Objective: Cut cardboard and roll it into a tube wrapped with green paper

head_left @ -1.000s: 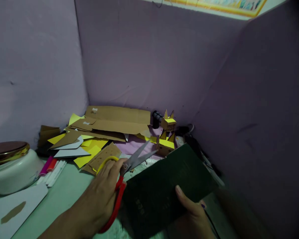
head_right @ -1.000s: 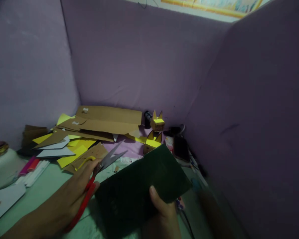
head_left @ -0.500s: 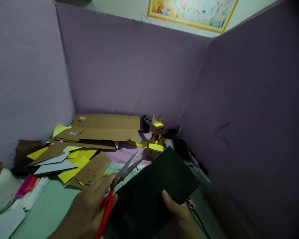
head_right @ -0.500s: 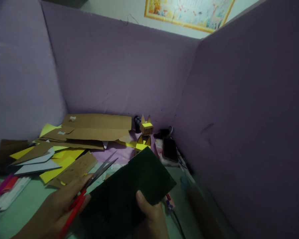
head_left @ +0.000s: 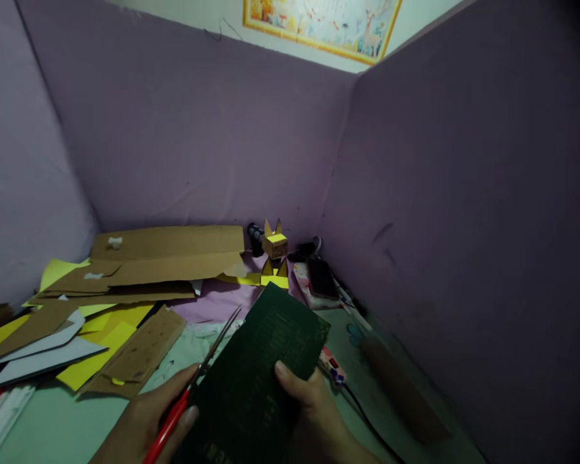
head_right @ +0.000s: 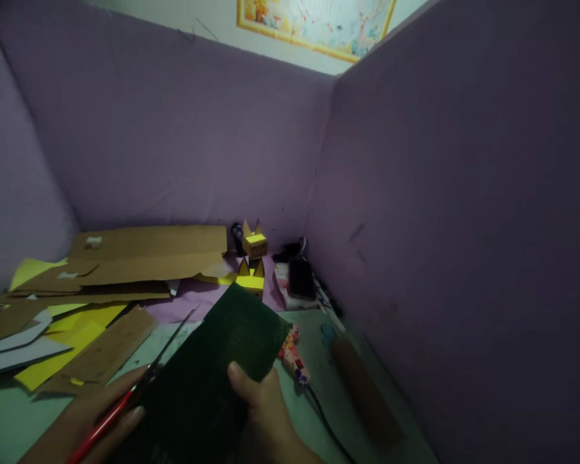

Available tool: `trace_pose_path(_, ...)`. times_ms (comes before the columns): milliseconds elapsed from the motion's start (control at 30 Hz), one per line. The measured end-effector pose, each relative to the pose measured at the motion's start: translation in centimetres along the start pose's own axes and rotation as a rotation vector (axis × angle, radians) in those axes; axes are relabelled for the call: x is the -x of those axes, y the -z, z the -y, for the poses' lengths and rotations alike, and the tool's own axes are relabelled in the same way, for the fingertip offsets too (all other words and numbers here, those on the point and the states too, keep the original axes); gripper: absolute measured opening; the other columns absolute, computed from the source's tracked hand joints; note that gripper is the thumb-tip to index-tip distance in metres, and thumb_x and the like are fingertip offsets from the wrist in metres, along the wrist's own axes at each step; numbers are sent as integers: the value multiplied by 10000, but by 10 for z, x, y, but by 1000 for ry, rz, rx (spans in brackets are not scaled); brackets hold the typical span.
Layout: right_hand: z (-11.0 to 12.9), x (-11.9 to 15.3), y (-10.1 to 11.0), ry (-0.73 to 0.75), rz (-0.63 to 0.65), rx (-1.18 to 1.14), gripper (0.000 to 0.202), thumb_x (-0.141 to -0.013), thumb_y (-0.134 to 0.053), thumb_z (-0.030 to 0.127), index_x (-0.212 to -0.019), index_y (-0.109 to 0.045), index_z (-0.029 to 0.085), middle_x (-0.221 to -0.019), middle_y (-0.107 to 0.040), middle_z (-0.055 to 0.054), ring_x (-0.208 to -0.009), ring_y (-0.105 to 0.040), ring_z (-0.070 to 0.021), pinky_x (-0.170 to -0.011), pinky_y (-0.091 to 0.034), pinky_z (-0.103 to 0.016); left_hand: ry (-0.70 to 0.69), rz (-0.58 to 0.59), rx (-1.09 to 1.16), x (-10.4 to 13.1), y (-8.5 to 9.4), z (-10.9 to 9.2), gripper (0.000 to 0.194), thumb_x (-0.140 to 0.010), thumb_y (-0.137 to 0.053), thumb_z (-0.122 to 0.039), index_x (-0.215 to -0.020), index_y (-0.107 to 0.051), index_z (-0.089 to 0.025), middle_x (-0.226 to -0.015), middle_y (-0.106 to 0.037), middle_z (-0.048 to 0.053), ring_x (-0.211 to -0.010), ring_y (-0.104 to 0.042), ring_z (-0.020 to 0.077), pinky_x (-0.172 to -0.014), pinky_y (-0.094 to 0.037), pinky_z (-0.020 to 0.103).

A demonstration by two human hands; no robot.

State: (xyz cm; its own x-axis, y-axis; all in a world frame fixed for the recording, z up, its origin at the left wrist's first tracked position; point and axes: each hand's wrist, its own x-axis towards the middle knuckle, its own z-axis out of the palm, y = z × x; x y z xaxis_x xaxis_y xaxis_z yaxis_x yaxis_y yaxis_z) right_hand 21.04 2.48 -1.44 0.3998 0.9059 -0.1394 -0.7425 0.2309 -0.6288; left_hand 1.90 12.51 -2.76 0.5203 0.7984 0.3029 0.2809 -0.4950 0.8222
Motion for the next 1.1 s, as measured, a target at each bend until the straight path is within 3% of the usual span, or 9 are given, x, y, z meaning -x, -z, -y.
trace_pose_path(167, 2, 1, -1, -50, 3, -7, 455, -626, -808, 244, -1042, -644, 161, -948, -736, -108, -930, -674, -297, -877, -483, -471, 72, -17, -64, 1, -5, -14, 443, -788, -513, -578, -1122, -658, -325, -1030, -734, 48, -940, -666, 320, -781, -537, 370)
trace_pose_path(367, 4, 1, 0, -71, -22, 13, 534, -615, -814, 239, -1113, -629, 177, -930, -741, -97, -895, -684, -292, -881, -476, -482, 133, 1, -13, -4, 2, -25, 420, -748, -541, -559, -1046, -685, -301, -1008, -730, 58, -970, -637, 368, -741, -532, 420)
trace_pose_path(467, 6, -1, 1, -151, 1, -7, 397, -670, -781, 279, -1030, -665, 160, -898, -745, -94, -909, -681, -287, -899, -467, -477, 239, 62, 174, -6, 5, -32, 398, -689, -640, -527, -1009, -682, -294, -976, -725, 44, -925, -653, 342, -767, -533, 415)
trace_pose_path(567, 10, -4, 2, -256, 48, -66, 288, -724, -716, 379, -894, -684, 148, -842, -744, -96, -930, -672, -295, -892, -473, -480, 493, 154, 525, -8, 7, -36, 460, -665, -721, -443, -1068, -602, -255, -869, -704, 29, -815, -679, 289, -732, -547, 408)
trace_pose_path(667, 15, -7, 1, -294, 107, -100, 311, -757, -664, 430, -914, -657, 162, -875, -736, -95, -944, -665, -285, -879, -481, -482, 631, 109, 664, -14, 9, -34, 568, -641, -759, -372, -1136, -515, -238, -708, -639, -34, -691, -663, 224, -647, -537, 351)
trace_pose_path(900, 17, -10, 1, -351, 234, -90, 338, -860, -554, 423, -1019, -595, 128, -908, -713, -129, -897, -670, -236, -872, -480, -405, 533, -78, 657, -24, 8, -33, 528, -554, -793, -300, -1003, -535, -194, -511, -437, -134, -484, -487, 88, -506, -438, 199)
trace_pose_path(1100, 16, -8, 3, -368, 279, -40, 317, -869, -544, 410, -1018, -611, 138, -877, -712, -88, -789, -673, -204, -804, -497, -356, 535, -61, 662, -23, 8, -31, 525, -596, -768, -299, -1051, -526, -196, -550, -511, -109, -547, -543, 118, -547, -466, 225)
